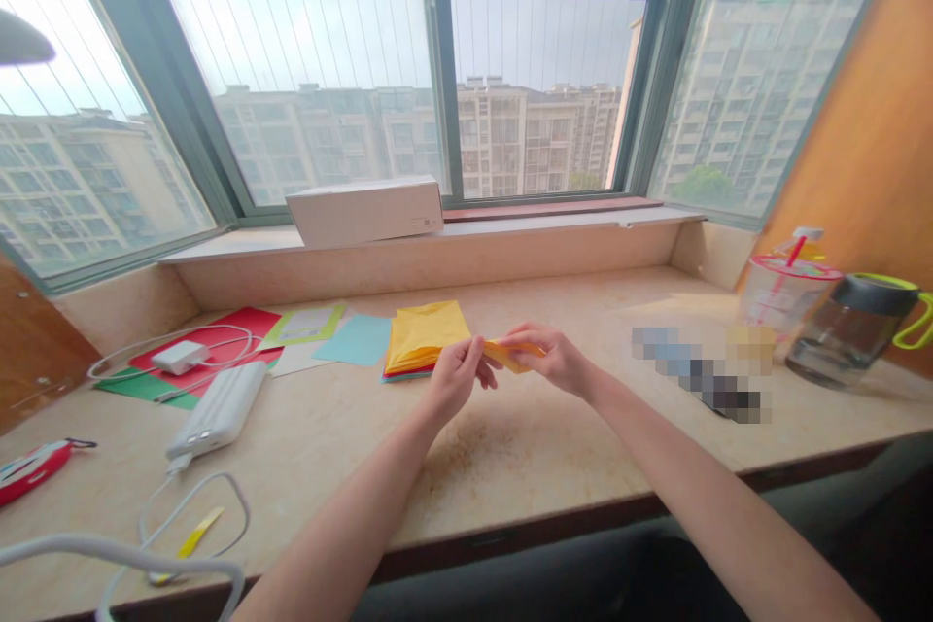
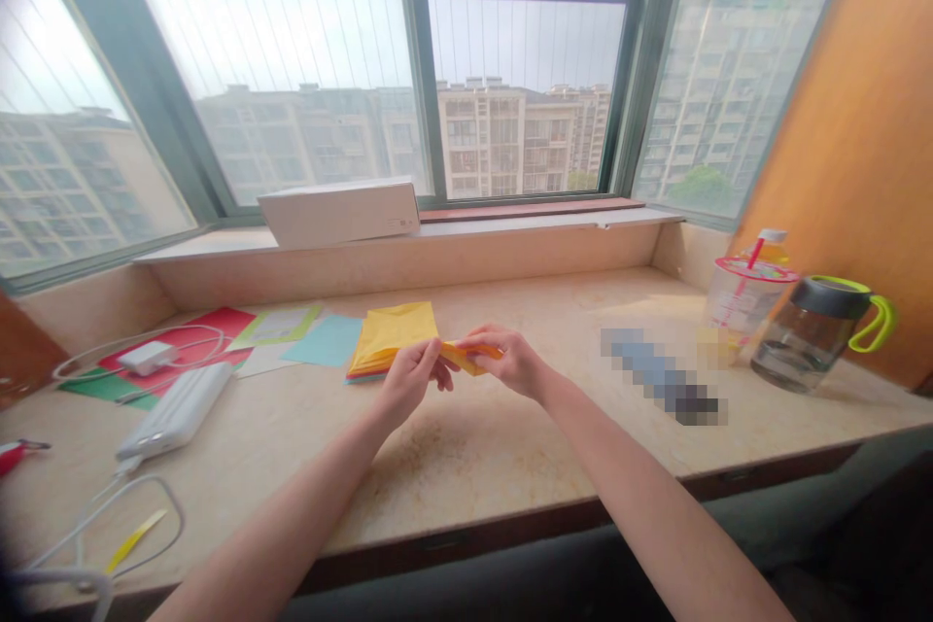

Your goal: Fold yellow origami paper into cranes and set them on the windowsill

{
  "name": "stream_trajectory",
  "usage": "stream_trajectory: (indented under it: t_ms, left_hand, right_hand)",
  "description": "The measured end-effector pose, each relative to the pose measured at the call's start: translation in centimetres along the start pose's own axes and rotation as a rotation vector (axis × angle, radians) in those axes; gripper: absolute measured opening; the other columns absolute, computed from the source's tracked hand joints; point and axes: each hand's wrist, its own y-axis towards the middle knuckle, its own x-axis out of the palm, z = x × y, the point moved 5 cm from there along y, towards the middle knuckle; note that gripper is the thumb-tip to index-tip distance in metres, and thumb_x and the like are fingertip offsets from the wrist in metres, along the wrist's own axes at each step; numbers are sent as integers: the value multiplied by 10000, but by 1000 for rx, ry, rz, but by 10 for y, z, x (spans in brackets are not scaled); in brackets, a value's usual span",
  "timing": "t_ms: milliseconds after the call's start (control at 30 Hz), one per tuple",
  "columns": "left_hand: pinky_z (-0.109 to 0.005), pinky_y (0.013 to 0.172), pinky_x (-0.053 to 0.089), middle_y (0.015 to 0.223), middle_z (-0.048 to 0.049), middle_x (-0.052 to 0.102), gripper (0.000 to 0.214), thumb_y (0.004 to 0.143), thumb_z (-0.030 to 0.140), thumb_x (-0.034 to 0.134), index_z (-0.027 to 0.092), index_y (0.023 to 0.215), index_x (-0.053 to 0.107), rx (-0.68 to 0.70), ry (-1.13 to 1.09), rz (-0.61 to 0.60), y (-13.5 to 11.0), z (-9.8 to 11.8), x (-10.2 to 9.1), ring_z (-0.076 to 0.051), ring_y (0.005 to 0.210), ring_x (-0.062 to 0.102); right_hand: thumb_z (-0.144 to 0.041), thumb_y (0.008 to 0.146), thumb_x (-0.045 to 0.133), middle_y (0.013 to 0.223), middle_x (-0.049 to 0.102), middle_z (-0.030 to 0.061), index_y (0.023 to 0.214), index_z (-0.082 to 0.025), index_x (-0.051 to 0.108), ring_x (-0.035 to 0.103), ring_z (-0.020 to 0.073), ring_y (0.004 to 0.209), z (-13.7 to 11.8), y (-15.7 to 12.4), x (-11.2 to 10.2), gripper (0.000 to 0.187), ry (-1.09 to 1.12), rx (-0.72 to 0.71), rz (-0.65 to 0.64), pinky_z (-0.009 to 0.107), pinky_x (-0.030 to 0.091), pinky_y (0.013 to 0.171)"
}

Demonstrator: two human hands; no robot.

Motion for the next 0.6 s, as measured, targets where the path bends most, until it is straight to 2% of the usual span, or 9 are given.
stream_trajectory:
  t_ms: [167, 300, 433, 500, 600]
  left_hand:
    - [-219, 455, 423, 580, -45, 639, 511, 909, 561, 463, 113, 727, 631, -11, -15, -19, -2, 5, 3, -116, 448, 574]
    - [-227, 476, 435, 567, -39, 636, 470, 907, 532, 491, 114, 752, 638, -7, 0, -28, -2, 4, 3, -122, 462, 578]
    - [-229, 481, 444, 578, -33, 646, 436, 904, 522, 505, 124, 774, 627, 15, 9, -18, -1, 1, 2, -122, 469, 586]
    - [-228, 480, 449, 590, -32, 654, 421, 906, 516, 503, 129, 782, 616, 23, 16, -16, 0, 0, 2, -121, 469, 592]
    - [-221, 469, 446, 568, -21, 646, 396, 917, 489, 489, 135, 781, 602, 27, 67, -13, 0, 0, 2, -121, 458, 593]
  right_hand:
    - [-319, 831, 650, 1015, 640, 71, 927, -258, 782, 634, 206, 878, 5, 0, -3, 175, -65, -45, 54, 363, 547, 736]
    - [-266, 842, 613, 1005, 649, 70, 942, -265, 779, 632, 198, 852, -4, -1, -4, 194, -174, -85, 45, 358, 539, 727]
    - [-262, 838, 626, 1031, 653, 73, 1002, -251, 758, 631, 207, 889, -13, -2, -3, 210, -211, -80, 1, 367, 523, 790]
    - [-282, 836, 643, 1014, 654, 71, 982, -240, 755, 631, 213, 911, -13, -1, -3, 189, -211, -78, 6, 374, 512, 828]
    - [-297, 845, 632, 979, 655, 66, 915, -229, 750, 635, 206, 888, -9, 0, -4, 153, -176, -74, 32, 366, 516, 804]
